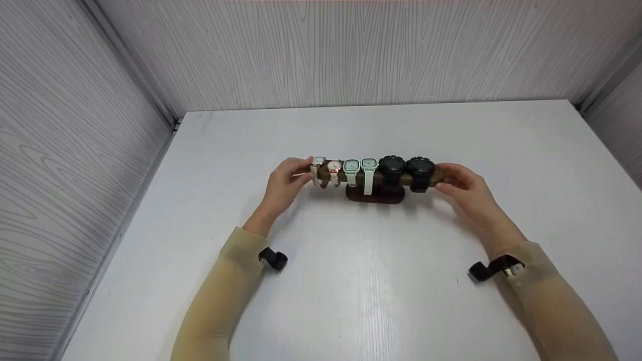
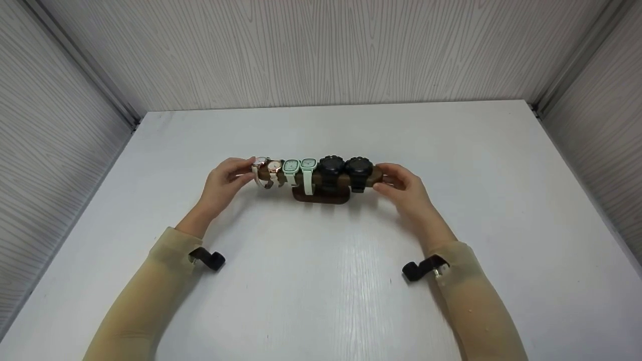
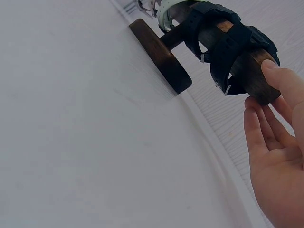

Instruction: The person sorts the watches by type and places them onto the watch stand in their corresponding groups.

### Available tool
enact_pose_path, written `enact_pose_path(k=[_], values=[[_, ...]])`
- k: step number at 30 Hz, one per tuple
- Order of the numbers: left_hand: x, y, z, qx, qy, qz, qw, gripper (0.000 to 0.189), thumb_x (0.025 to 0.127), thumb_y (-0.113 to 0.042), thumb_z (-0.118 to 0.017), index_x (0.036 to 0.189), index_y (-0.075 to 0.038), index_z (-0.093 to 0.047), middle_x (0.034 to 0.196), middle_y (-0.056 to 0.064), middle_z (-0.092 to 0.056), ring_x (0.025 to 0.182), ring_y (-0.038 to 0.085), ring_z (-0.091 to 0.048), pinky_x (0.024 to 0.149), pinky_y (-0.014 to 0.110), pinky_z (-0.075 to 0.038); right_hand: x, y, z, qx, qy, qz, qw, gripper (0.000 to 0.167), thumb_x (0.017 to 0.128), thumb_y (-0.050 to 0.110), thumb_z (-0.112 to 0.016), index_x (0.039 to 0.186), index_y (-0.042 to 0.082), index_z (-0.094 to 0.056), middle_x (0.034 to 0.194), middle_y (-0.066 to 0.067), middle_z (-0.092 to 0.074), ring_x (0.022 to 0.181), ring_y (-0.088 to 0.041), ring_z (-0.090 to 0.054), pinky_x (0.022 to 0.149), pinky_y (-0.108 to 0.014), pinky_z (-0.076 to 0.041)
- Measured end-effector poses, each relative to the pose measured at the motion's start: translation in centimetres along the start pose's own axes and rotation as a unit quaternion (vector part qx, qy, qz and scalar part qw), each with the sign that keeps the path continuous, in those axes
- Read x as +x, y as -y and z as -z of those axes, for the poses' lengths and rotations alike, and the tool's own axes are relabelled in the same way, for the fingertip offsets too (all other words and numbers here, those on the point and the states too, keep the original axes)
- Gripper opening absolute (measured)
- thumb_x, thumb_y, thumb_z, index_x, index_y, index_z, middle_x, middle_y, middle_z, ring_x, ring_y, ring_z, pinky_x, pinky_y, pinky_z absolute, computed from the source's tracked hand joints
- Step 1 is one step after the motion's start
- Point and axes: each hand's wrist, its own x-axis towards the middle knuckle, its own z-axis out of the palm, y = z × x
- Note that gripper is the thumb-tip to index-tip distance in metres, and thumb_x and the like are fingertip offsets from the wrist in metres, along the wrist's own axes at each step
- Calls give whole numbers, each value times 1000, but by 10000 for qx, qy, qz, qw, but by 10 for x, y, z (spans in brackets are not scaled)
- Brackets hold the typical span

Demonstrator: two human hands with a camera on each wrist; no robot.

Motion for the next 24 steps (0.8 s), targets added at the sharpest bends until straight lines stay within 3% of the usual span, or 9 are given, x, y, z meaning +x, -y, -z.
enact_pose_path(k=[5,11,17,24], values=[[5,0,-1,-351,-289,160,9988,30,89,-15,-67,118,-8,-68,109,4,-61,106,14,-58,91,26,-48,-1,0,1,16,4,91,10000,45,91,14,-67,133,8,-54,116,-6,-58,105,-17,-55,87,-19,-47],[12,0,-4,-941,-457,614,9926,28,86,-15,-71,109,0,-68,107,6,-66,98,17,-60,83,28,-50,0,-1,1,142,18,-2,9999,44,90,15,-67,132,9,-55,118,-8,-57,106,-18,-54,86,-19,-47],[18,-2,-4,-1146,-443,1013,9872,24,85,-13,-73,106,-1,-68,104,7,-64,90,17,-59,76,27,-51,0,-1,1,31,-18,-82,10000,45,90,18,-68,132,9,-55,118,-8,-58,106,-18,-54,87,-19,-47],[19,4,-3,-1448,-446,1028,9831,31,85,-14,-72,113,-1,-68,110,9,-67,96,18,-60,85,30,-49,1,-1,1,39,-10,-89,10000,46,90,17,-68,133,9,-54,118,-8,-58,107,-17,-55,87,-19,-47]])
